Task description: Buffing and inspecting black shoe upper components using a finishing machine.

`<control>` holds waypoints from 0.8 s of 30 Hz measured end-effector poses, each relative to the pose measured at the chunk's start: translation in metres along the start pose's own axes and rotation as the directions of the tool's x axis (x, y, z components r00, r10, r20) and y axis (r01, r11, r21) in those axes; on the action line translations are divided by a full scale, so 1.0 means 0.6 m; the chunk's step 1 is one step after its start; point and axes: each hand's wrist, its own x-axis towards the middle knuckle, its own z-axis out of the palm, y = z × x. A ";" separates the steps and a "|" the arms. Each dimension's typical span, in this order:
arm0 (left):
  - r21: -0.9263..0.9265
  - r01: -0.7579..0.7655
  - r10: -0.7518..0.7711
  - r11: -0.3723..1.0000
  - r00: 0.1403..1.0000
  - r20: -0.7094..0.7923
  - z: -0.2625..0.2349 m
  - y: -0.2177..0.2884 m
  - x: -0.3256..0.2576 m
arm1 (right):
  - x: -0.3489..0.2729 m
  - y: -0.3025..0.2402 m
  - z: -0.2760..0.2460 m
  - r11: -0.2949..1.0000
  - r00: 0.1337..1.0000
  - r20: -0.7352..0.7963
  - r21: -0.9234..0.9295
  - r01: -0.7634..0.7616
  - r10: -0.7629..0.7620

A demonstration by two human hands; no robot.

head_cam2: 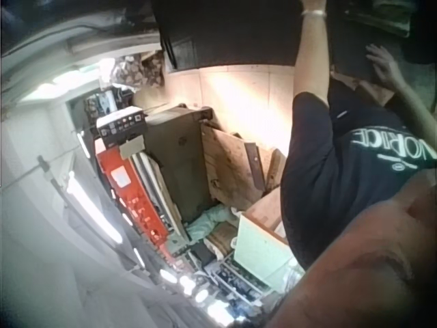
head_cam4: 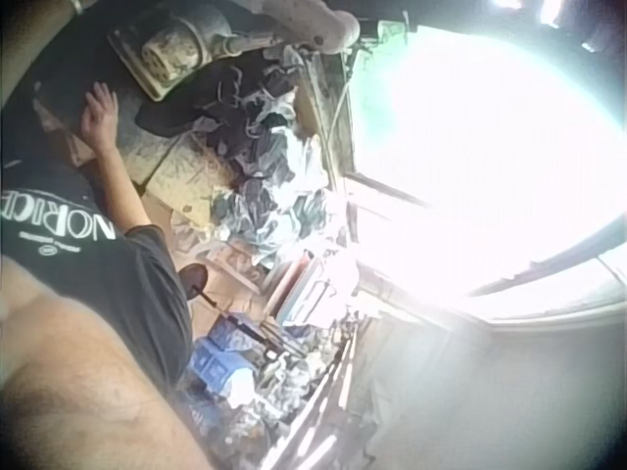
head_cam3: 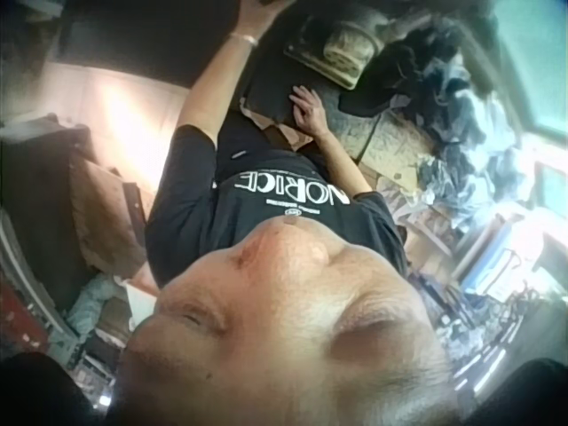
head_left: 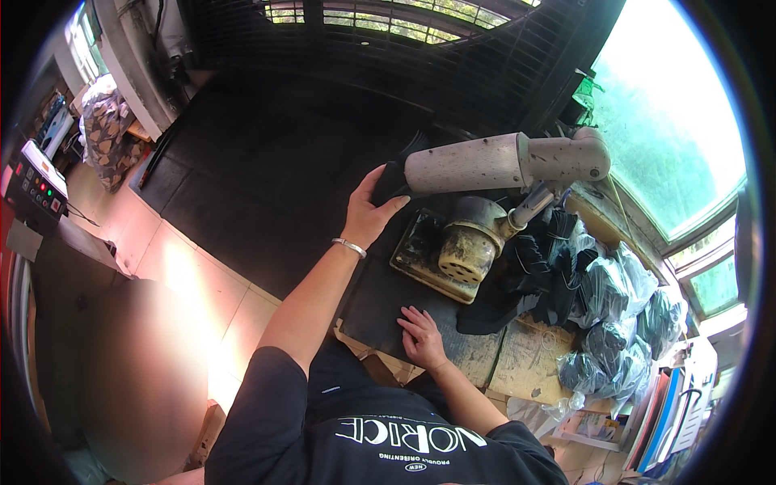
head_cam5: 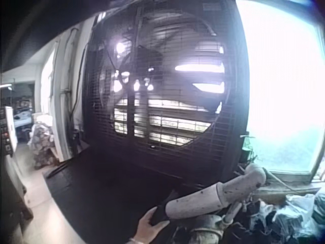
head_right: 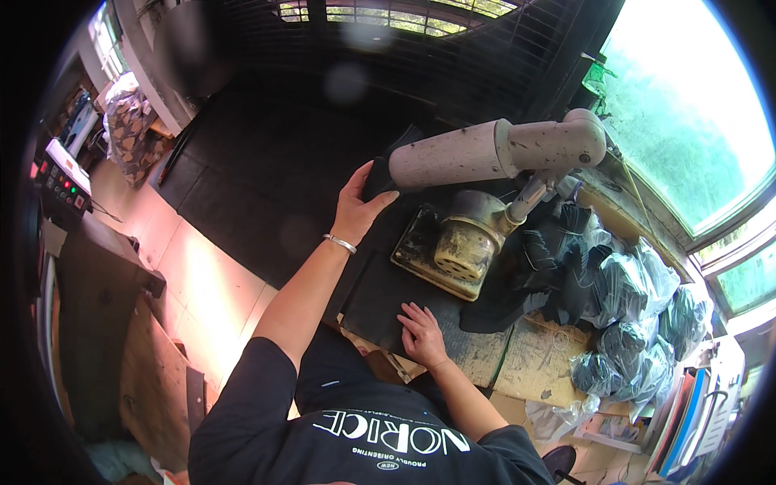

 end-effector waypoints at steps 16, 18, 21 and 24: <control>-0.054 0.054 -0.055 0.997 0.998 -0.029 -0.021 0.018 -0.035 | 0.000 -0.003 0.000 1.000 1.000 -0.010 0.004 -0.005 0.005; -0.084 0.072 -0.076 0.994 0.996 -0.043 -0.025 0.023 -0.042 | 0.000 -0.004 0.000 1.000 1.000 -0.005 -0.001 -0.005 0.005; -0.167 0.107 -0.118 0.980 0.992 -0.055 -0.032 0.035 -0.055 | 0.000 -0.004 0.001 1.000 1.000 0.000 -0.010 -0.003 0.003; -0.170 0.131 -0.144 0.977 0.988 -0.063 -0.041 0.039 -0.065 | 0.000 -0.004 0.002 1.000 1.000 -0.001 -0.008 -0.002 0.002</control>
